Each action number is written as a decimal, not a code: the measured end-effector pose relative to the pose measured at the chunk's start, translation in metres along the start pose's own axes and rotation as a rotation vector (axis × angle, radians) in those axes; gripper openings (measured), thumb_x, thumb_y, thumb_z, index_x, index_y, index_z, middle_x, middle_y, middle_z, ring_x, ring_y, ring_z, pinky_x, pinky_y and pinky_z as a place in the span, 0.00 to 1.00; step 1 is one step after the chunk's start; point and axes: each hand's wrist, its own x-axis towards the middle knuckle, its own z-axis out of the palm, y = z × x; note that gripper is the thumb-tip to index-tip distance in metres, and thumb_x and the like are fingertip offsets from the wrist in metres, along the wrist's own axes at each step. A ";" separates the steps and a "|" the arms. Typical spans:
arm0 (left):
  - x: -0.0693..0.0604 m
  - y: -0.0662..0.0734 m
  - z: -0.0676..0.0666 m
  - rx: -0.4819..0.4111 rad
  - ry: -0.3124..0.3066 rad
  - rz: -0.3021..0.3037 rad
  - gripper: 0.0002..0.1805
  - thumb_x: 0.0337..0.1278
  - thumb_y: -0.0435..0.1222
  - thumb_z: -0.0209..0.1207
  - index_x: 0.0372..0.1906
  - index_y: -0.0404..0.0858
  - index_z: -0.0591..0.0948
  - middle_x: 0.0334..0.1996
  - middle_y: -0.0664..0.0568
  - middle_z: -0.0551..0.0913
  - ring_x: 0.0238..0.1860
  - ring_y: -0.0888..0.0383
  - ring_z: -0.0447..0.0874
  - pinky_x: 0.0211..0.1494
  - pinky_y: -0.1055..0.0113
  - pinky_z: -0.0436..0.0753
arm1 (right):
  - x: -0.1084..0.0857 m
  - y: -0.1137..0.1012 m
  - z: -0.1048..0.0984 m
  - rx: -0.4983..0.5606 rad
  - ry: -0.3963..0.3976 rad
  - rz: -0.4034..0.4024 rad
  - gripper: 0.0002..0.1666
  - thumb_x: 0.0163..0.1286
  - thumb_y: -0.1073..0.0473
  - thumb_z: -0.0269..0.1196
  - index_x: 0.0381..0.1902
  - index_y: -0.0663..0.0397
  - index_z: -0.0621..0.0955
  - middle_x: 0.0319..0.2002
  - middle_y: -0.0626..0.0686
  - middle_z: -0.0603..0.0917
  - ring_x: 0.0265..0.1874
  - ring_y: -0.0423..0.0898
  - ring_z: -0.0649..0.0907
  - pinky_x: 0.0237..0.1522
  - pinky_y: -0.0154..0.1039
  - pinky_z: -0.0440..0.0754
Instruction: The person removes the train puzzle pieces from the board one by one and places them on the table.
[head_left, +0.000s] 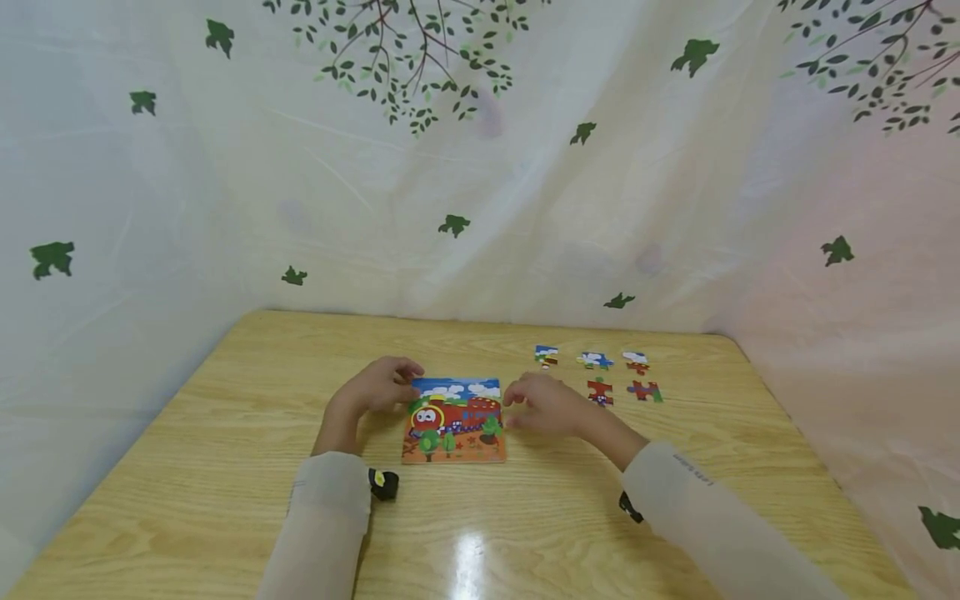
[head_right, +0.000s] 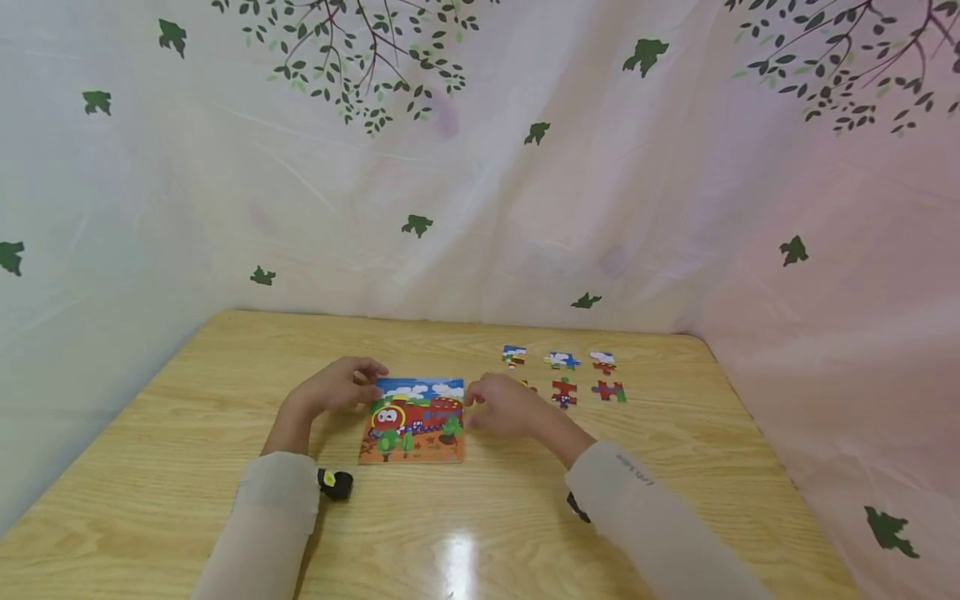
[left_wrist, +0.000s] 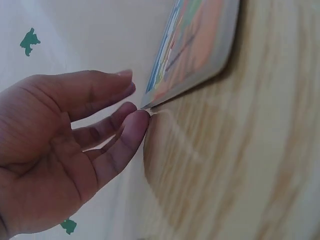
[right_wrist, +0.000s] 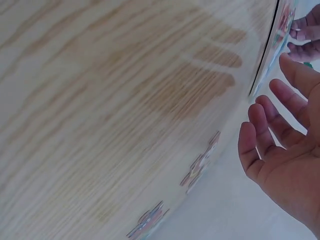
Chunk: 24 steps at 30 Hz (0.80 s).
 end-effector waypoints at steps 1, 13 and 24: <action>0.000 0.001 0.000 0.003 -0.002 0.008 0.20 0.67 0.36 0.64 0.61 0.37 0.80 0.53 0.43 0.80 0.53 0.47 0.79 0.56 0.50 0.79 | 0.000 -0.002 0.001 0.007 -0.008 -0.004 0.15 0.72 0.55 0.68 0.51 0.57 0.85 0.47 0.53 0.85 0.48 0.50 0.82 0.51 0.48 0.81; -0.002 0.025 0.002 0.085 -0.050 0.169 0.19 0.63 0.34 0.68 0.58 0.37 0.83 0.52 0.44 0.82 0.50 0.50 0.81 0.58 0.51 0.79 | 0.005 -0.011 0.015 -0.024 -0.070 0.014 0.22 0.70 0.47 0.70 0.55 0.53 0.84 0.47 0.48 0.81 0.41 0.43 0.77 0.48 0.44 0.79; -0.002 0.045 0.014 0.166 -0.192 0.173 0.21 0.52 0.36 0.76 0.52 0.39 0.84 0.49 0.49 0.83 0.50 0.51 0.80 0.57 0.52 0.80 | 0.006 -0.018 0.012 -0.018 -0.077 0.067 0.31 0.68 0.49 0.72 0.63 0.59 0.81 0.46 0.52 0.80 0.39 0.44 0.76 0.43 0.44 0.78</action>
